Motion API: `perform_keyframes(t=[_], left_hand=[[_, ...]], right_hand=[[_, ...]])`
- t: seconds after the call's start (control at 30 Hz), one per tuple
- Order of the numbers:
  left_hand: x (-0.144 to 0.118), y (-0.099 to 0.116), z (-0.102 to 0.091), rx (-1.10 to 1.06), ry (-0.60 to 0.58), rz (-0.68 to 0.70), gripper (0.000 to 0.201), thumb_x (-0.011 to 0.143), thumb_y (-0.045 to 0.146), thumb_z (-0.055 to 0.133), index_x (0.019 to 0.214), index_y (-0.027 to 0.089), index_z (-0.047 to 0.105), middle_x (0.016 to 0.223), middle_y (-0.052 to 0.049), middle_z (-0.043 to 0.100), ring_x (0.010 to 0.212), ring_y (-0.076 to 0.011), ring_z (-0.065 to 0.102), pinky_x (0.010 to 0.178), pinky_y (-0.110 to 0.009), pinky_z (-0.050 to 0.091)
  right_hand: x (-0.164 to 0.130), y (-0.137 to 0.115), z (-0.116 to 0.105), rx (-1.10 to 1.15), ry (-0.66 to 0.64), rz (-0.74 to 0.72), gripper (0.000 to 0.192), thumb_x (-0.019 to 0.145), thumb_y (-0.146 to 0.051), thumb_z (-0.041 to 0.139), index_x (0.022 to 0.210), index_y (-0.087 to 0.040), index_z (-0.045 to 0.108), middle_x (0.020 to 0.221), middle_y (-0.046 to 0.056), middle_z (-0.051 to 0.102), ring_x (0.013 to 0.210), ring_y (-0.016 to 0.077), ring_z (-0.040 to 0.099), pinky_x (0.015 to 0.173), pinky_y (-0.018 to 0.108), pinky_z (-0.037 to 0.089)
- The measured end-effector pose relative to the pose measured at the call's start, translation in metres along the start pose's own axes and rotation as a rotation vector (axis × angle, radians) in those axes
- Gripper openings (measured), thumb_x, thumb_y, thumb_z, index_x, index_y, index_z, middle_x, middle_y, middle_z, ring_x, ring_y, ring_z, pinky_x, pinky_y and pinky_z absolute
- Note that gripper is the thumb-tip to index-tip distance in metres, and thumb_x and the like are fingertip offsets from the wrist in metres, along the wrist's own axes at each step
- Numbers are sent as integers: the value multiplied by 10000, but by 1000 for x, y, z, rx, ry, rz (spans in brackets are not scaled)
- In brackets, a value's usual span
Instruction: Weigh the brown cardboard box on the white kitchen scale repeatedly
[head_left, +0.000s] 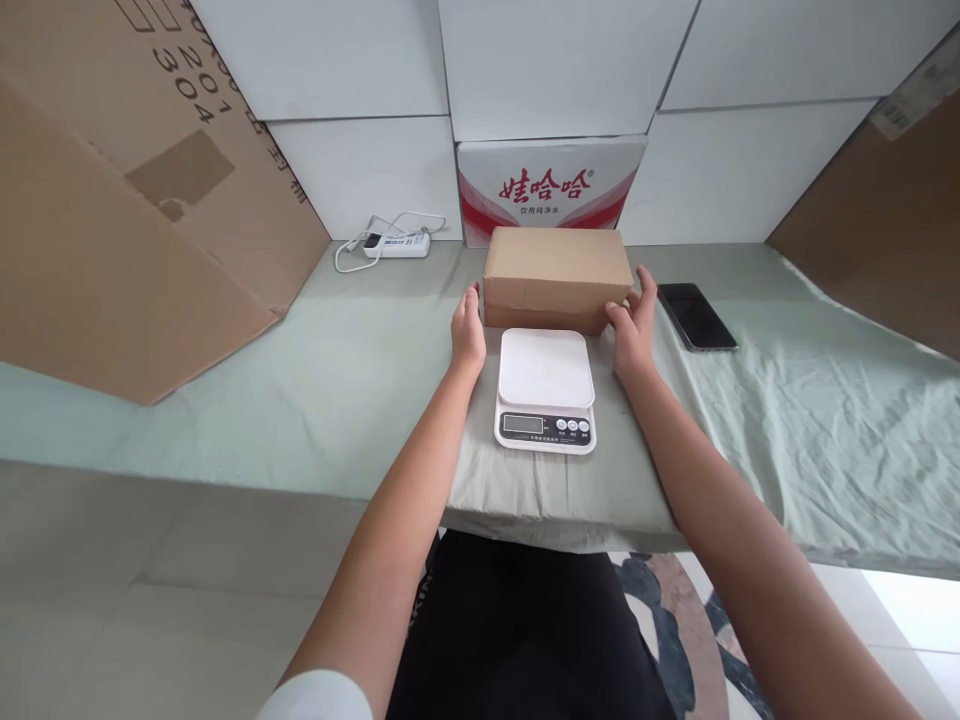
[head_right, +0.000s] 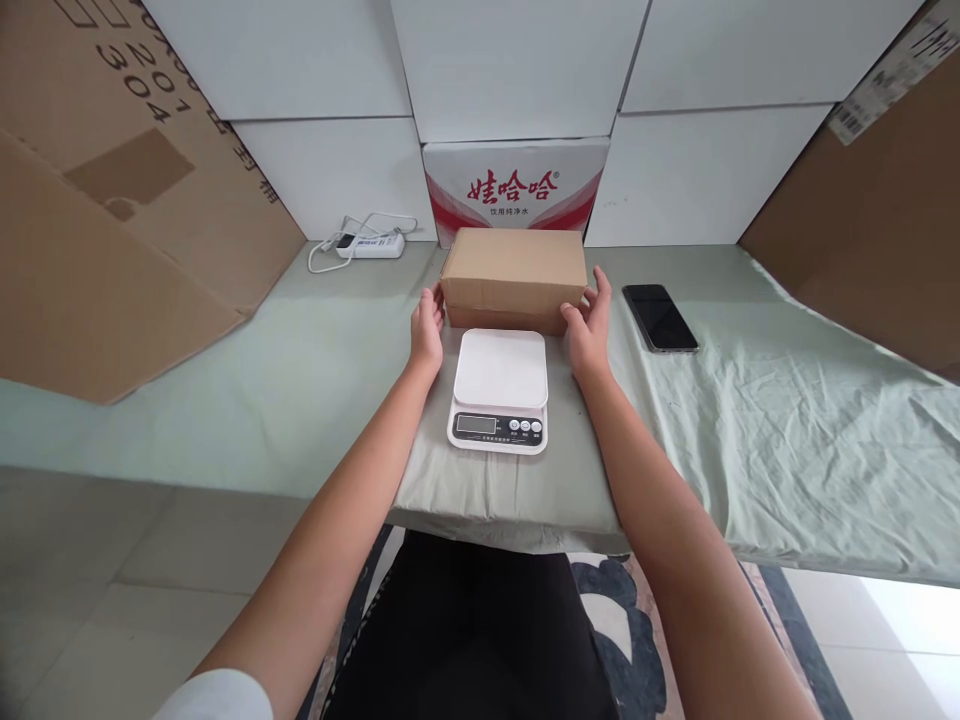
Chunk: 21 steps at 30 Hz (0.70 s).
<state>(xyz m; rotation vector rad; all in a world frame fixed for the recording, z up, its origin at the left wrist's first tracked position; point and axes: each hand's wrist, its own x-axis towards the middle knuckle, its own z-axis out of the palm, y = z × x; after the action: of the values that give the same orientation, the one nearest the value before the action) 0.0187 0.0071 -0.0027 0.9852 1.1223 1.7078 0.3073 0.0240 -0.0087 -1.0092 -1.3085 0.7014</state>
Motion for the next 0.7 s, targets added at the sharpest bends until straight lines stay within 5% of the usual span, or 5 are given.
perform_keyframes(t=[0.33,0.6,0.7], left_hand=[[-1,1,6,2,-46,50,881,1000,951,555,1465,239,786,1683,-157,734,1698,-366,587,1419,-487,474],[-1,-5,7,67,-54,37,871,947,1007,571,1331,264,814,1575,-131,798,1653,-420,628,1425,-620,463],[3,-9,7,100,-89,143,864,969,1002,529,1321,266,814,1522,-147,818,1616,-430,660,1391,-636,494]], right_hand=[[-2,1,2,-30,-22,-71,942,874,-748,753,1683,-412,408,1603,131,657,1487,441,654,1234,798,548],[-7,-10,6,-70,-8,-85,907,868,-634,729,1680,-352,440,1703,133,619,1646,431,555,1388,734,455],[-6,-13,9,-57,9,-80,921,857,-635,731,1686,-355,444,1755,121,579,1708,425,494,1439,726,398]])
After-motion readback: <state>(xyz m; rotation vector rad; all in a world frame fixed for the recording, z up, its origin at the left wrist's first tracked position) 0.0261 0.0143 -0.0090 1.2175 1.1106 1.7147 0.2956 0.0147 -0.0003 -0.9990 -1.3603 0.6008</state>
